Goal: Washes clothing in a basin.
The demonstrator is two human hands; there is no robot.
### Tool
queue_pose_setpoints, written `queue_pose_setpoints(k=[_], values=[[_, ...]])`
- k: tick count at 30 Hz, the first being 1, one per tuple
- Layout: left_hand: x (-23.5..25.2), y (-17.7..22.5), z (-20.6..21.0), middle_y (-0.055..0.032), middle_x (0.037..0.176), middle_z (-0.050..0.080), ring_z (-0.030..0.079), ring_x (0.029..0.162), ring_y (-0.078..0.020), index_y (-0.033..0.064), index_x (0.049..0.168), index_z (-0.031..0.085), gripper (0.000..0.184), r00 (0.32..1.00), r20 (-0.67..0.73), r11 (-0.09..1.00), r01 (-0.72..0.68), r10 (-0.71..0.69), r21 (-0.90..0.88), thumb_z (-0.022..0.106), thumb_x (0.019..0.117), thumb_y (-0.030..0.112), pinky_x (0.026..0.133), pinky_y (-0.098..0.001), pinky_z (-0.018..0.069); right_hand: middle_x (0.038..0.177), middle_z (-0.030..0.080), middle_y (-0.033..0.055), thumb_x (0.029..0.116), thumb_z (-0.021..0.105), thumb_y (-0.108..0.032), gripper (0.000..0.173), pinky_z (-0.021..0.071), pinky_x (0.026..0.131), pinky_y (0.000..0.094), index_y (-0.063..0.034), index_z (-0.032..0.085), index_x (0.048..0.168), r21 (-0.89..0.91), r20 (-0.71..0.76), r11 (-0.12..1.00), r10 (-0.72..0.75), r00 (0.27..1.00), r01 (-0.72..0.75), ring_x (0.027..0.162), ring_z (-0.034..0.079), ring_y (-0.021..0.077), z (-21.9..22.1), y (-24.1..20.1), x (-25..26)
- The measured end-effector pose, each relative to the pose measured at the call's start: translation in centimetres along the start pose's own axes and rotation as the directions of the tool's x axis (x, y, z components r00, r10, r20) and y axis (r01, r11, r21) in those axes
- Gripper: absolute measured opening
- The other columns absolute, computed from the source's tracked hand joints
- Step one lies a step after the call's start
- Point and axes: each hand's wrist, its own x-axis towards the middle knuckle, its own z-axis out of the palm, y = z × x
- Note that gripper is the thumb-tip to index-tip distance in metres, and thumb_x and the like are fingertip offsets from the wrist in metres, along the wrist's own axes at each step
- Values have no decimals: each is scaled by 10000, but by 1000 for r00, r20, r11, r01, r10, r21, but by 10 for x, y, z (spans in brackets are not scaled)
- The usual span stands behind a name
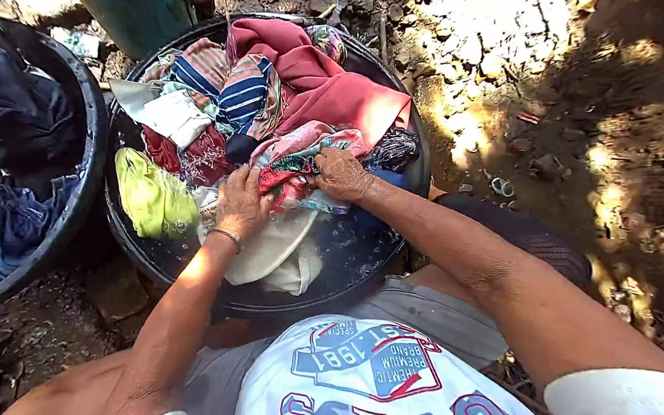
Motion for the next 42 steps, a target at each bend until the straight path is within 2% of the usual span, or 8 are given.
queue_pose_setpoints(k=[6,11,17,26,29,32,36,42], values=[[18,4,23,-282,1571,407,415,1437,-476,15,1589,333,658,939,263,975,210,-220,67,550,1049,323,1117,-685,345,1144,631,349,946,572,-118,297,472,923,656,141,643,1073,-48,56,997,67,996,-64,1155,600,519,19,-1,1],[24,16,-1,-284,1494,495,446,1413,-461,-17,1473,494,536,898,386,977,195,-211,80,596,1030,268,1140,-665,345,1138,646,327,947,585,-146,292,472,948,645,111,663,1060,-5,91,999,45,995,-44,1167,606,493,10,2,2],[1,0,1,-328,1191,645,612,1166,-500,-119,1153,641,389,949,-278,977,-183,148,-106,635,933,201,1024,-597,473,1041,654,312,835,660,-216,324,513,876,612,88,668,945,-48,-261,998,-62,963,51,1053,642,493,-7,14,-18],[-2,0,16,-303,1146,669,631,1126,-496,-85,1047,706,199,988,58,990,-143,144,-22,622,970,79,973,-654,475,1051,677,308,976,509,-100,285,494,913,630,118,686,931,37,-40,974,225,974,-223,1078,654,469,-44,15,-23],[7,7,-6,-309,1136,697,668,1112,-479,-108,1127,706,275,998,46,978,-38,49,-204,527,1026,75,985,-658,477,864,655,234,990,517,-58,249,507,829,522,123,647,880,488,-79,802,434,897,-345,867,652,337,-78,10,-13],[11,15,-38,-269,1000,720,712,959,-381,-101,1060,703,303,993,-116,924,-30,-15,-380,535,1044,151,909,-584,532,667,607,-53,931,495,-69,231,537,613,296,-137,556,718,916,-149,385,590,794,-114,622,600,60,-111,0,-4],[17,26,-81,-185,961,721,689,900,-188,-71,1033,706,318,966,-254,900,-68,-48,-431,505,1048,174,876,-407,546,661,665,10,942,470,-2,308,572,597,290,-123,589,685,972,-225,81,573,788,219,611,653,101,-163,-34,-2],[25,36,-88,-303,1197,657,640,1151,-404,-116,1253,617,361,942,-331,966,-135,57,-218,543,932,32,1022,-521,490,698,660,93,963,445,52,277,597,655,315,-24,588,737,906,-367,-39,424,828,422,668,675,151,-191,-72,7]])
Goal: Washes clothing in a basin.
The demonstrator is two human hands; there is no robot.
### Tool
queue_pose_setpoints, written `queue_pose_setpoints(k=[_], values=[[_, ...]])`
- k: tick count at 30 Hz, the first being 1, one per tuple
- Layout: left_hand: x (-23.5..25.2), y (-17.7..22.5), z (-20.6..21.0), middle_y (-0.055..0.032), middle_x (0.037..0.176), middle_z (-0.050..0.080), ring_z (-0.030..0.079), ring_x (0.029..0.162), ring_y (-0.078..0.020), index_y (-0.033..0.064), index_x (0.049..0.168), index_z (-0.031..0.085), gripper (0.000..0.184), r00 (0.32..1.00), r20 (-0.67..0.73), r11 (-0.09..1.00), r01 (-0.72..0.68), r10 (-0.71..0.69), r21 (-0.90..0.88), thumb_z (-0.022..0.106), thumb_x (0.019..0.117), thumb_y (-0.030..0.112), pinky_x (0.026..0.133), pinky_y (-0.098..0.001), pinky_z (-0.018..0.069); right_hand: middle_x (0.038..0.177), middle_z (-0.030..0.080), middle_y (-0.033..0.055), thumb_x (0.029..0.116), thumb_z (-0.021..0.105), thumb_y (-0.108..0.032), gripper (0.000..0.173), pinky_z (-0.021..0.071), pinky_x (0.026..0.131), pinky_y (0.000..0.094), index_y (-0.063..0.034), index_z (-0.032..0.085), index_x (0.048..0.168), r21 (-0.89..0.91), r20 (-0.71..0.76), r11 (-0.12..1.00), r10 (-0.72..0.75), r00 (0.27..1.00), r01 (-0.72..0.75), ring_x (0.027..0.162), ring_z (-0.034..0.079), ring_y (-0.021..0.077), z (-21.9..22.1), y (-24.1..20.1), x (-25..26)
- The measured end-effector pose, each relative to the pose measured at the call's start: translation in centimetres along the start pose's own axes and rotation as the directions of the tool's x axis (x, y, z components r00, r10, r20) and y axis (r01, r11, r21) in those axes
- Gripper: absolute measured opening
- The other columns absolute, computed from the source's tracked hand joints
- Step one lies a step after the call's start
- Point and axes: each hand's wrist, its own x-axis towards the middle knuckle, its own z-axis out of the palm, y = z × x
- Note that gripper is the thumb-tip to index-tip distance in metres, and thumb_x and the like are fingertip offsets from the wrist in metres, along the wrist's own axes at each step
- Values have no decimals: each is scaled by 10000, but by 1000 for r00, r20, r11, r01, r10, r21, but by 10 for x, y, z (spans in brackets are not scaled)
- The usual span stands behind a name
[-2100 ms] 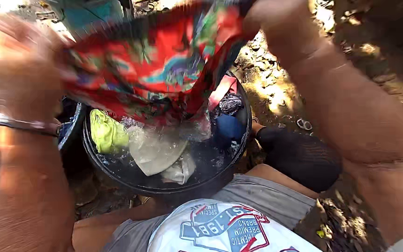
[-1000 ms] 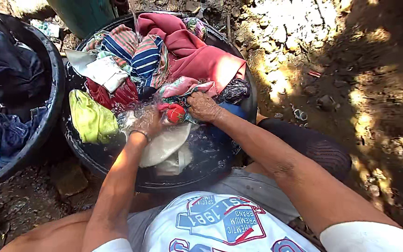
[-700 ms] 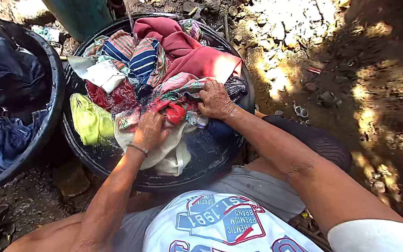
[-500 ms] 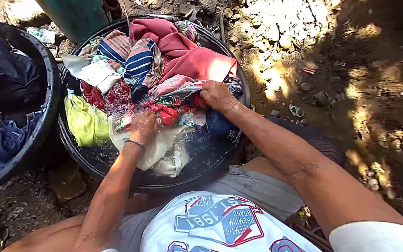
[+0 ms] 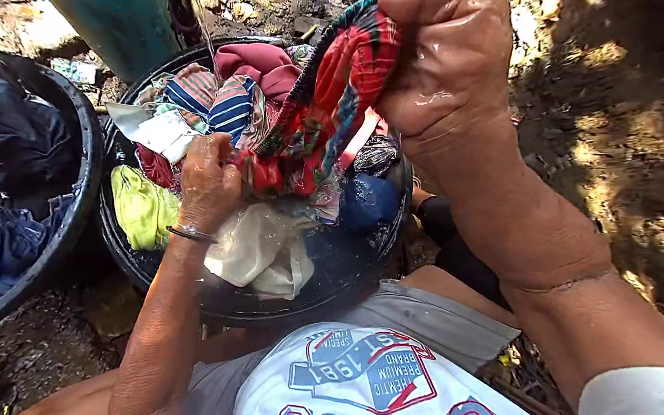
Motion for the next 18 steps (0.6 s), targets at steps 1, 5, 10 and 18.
queue_pose_setpoints(k=[1,5,10,18], values=[[-4,5,4,-310,1185,646,632,1138,-409,-130,1230,610,371,997,-48,998,-55,54,-11,573,896,27,1008,-508,496,699,644,107,968,435,43,266,592,653,327,-9,573,748,79,-14,996,30,999,-29,666,665,166,7,1,-1],[-28,42,25,-235,999,653,670,900,-301,-84,1031,638,267,983,-160,985,-114,92,-132,637,928,163,805,-432,575,762,628,125,1065,272,-261,378,579,689,386,-33,534,915,259,-107,926,309,945,-274,696,659,215,37,-2,-15],[-39,48,83,-245,1024,676,694,951,-333,-94,1088,646,446,972,-235,982,-16,-29,-187,731,920,310,867,-465,582,1016,641,197,1042,216,-496,601,571,872,496,12,518,1152,388,-125,876,359,925,-287,929,689,307,62,-15,-36],[1,37,13,-17,917,698,667,804,-39,-31,1205,586,245,953,36,714,250,-300,-654,600,986,78,763,-263,580,861,592,99,942,322,-87,170,563,802,457,-66,469,1026,100,-269,935,-304,914,340,826,652,224,17,-4,-2]])
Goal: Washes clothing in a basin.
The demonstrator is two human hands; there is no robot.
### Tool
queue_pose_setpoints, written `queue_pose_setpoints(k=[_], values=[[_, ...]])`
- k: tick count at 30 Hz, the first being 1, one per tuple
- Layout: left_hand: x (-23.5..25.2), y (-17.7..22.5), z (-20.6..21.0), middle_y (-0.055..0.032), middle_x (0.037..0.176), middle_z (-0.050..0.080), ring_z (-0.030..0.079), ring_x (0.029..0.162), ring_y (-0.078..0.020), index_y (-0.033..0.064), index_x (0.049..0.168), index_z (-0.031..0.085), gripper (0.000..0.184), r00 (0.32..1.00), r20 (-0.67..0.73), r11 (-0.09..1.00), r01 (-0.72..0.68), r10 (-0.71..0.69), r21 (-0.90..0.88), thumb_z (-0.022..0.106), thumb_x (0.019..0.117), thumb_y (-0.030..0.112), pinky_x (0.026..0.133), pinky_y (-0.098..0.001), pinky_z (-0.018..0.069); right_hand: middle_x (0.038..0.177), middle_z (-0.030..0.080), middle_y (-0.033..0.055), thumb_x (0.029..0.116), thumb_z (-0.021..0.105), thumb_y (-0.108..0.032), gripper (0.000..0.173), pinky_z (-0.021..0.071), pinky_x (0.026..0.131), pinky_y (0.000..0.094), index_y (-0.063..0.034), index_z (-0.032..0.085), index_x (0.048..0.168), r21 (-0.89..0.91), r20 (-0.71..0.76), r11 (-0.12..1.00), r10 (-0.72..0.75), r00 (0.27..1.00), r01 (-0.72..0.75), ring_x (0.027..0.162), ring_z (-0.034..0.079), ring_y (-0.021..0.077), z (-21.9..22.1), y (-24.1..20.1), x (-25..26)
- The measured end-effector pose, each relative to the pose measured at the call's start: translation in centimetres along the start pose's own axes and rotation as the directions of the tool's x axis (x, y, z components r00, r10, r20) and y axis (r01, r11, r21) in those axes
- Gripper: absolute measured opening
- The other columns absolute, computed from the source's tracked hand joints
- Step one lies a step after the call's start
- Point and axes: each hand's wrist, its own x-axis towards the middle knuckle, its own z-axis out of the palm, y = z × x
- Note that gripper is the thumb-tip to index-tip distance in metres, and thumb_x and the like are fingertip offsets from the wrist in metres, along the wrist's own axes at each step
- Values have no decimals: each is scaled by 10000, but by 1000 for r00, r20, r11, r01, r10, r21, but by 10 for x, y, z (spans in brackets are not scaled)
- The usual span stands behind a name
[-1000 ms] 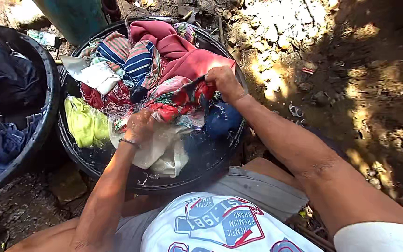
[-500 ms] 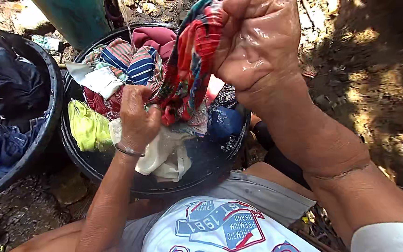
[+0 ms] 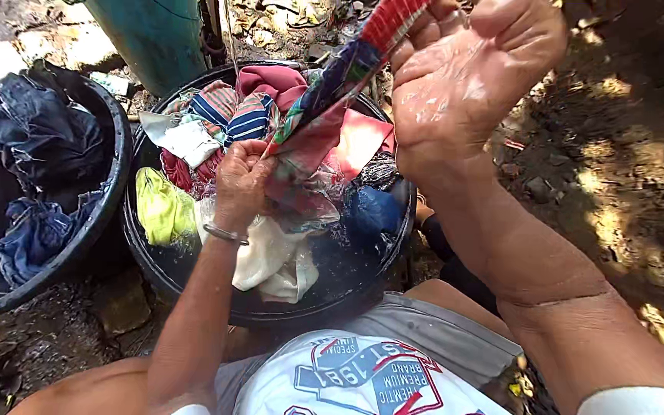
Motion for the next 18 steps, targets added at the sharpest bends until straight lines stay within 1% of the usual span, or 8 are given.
queue_pose_setpoints(k=[2,4,5,7,9,13,16,18], values=[[7,17,-12,28,865,698,675,751,-35,20,1180,578,196,997,79,997,18,-12,-78,584,992,75,714,-248,592,1044,607,107,796,445,49,476,579,858,420,-1,370,1263,-187,163,965,-152,975,182,942,669,189,-26,17,10],[11,32,-16,50,864,684,673,770,-39,64,1116,604,140,990,142,990,13,7,-137,505,1024,102,732,-251,593,1250,560,143,743,594,68,671,591,884,341,110,342,1363,-420,387,817,-234,892,396,1074,647,167,-48,34,14],[13,39,-16,51,864,688,676,777,-42,74,1087,618,155,987,159,986,15,12,-164,475,1033,104,735,-252,595,1340,499,222,738,645,52,696,567,928,338,161,397,1379,-538,498,672,-234,835,509,1166,599,226,-58,41,13],[14,49,-15,52,854,692,677,769,-39,76,1056,635,189,977,212,982,5,36,-190,449,1050,104,724,-240,595,1371,467,349,759,707,-20,624,492,1006,448,108,555,1351,-673,660,332,-135,739,661,1244,523,396,-71,49,14],[14,54,-13,53,819,691,672,734,-37,73,1020,651,205,964,258,978,-13,68,-210,447,1030,85,694,-235,592,1338,497,356,790,727,-102,558,437,1042,538,28,633,1324,-699,700,219,16,714,681,1242,496,476,-81,56,14],[13,55,-11,75,761,685,654,681,-13,117,906,671,260,931,346,970,-34,118,-240,444,1013,51,640,-201,574,1312,566,294,840,661,-101,495,430,1080,487,70,628,1302,-665,736,513,324,595,543,1269,526,390,-82,64,-5],[18,55,-12,96,795,686,648,719,5,128,892,688,257,894,396,970,-140,209,-196,471,992,35,676,-185,566,1225,633,183,871,526,-14,344,478,1020,320,81,680,1165,-611,750,752,449,486,247,1177,585,180,-80,73,-27],[25,56,-18,118,808,663,627,739,54,113,913,680,212,871,412,955,-296,267,7,502,1016,63,700,-147,545,1076,684,93,885,478,-1,290,505,909,227,66,705,1052,-570,753,806,435,494,159,1020,619,50,-80,78,-33]])
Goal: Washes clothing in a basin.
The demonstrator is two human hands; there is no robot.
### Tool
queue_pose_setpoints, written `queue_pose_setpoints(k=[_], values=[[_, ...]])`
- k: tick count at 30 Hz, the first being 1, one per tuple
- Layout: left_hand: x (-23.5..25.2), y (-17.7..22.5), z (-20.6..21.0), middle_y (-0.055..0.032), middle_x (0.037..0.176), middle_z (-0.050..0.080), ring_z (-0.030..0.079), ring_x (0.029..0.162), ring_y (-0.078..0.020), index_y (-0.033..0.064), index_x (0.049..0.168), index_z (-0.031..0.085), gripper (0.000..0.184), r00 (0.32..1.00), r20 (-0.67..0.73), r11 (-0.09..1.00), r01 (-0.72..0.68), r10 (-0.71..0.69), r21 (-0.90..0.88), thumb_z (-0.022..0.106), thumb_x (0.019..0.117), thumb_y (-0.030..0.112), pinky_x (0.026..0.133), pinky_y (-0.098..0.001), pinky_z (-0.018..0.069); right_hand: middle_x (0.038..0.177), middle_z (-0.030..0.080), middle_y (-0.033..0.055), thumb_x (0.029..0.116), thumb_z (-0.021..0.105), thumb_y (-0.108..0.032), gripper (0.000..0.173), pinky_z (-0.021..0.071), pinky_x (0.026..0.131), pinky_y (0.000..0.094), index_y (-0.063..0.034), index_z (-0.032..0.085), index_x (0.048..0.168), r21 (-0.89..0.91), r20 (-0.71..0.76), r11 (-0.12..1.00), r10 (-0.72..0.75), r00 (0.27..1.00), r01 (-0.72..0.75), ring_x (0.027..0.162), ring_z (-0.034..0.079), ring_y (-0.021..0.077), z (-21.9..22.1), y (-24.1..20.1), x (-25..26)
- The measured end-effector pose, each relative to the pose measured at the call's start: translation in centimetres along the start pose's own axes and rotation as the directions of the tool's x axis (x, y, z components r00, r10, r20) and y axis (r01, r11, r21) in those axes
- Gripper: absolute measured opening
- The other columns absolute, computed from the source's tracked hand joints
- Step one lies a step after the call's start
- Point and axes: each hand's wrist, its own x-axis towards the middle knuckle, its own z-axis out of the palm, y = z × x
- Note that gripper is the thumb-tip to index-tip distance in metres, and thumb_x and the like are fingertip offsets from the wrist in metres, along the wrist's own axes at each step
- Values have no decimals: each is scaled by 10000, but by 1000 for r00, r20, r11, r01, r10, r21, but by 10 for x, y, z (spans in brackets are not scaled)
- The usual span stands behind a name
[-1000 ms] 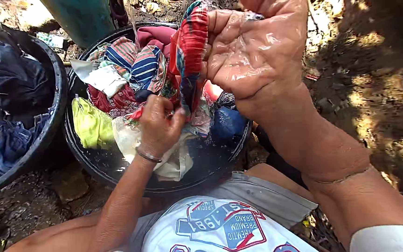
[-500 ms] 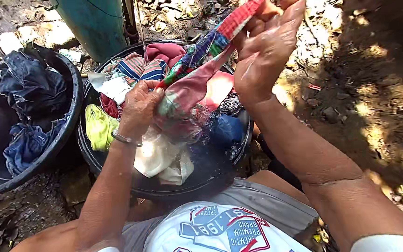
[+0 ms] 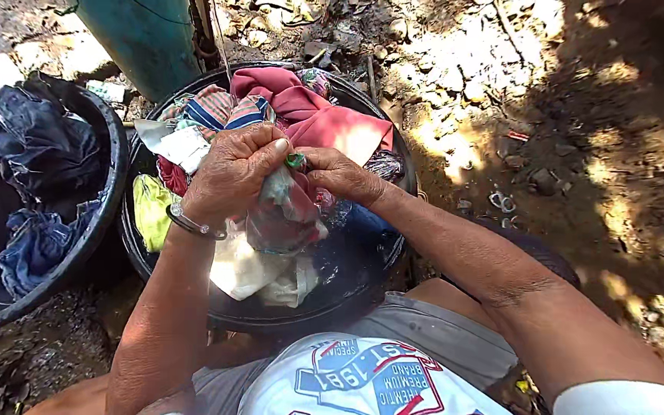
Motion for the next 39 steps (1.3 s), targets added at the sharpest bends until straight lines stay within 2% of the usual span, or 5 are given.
queue_pose_setpoints(k=[8,12,21,34,39], values=[[23,3,-24,-1,937,644,590,932,-21,54,963,706,226,984,-178,911,93,-22,402,518,1045,149,884,-245,471,713,563,33,932,530,-118,218,447,648,295,-43,596,738,-494,-98,870,-72,993,14,688,552,93,-52,-70,41],[36,24,-20,18,929,648,601,863,12,68,967,695,224,962,-267,924,48,60,380,516,1050,174,808,-204,489,626,585,-164,896,470,-59,325,453,552,153,-217,592,639,-44,-175,993,102,979,-111,580,526,-77,-50,-116,60],[-16,-7,54,-226,1042,657,650,1039,-287,-76,1012,636,211,709,-417,746,-230,569,625,674,909,103,916,-360,542,635,602,-99,943,442,-43,376,492,554,182,-197,561,621,294,-240,936,270,933,-195,597,574,-17,-9,-126,45],[-9,13,47,-186,1058,750,701,1070,-232,-58,1032,754,214,863,-317,840,-200,395,504,567,977,33,1000,-348,514,622,614,-106,951,421,-47,391,501,551,178,-203,572,626,274,-165,927,307,937,-256,582,581,-26,-22,-136,23],[-3,50,4,22,907,707,638,850,33,45,977,726,209,957,-273,927,16,94,376,536,993,130,816,-217,526,691,562,-17,914,621,-238,184,453,583,313,-91,620,803,-481,-70,831,282,957,-280,625,550,77,-34,-146,23]])
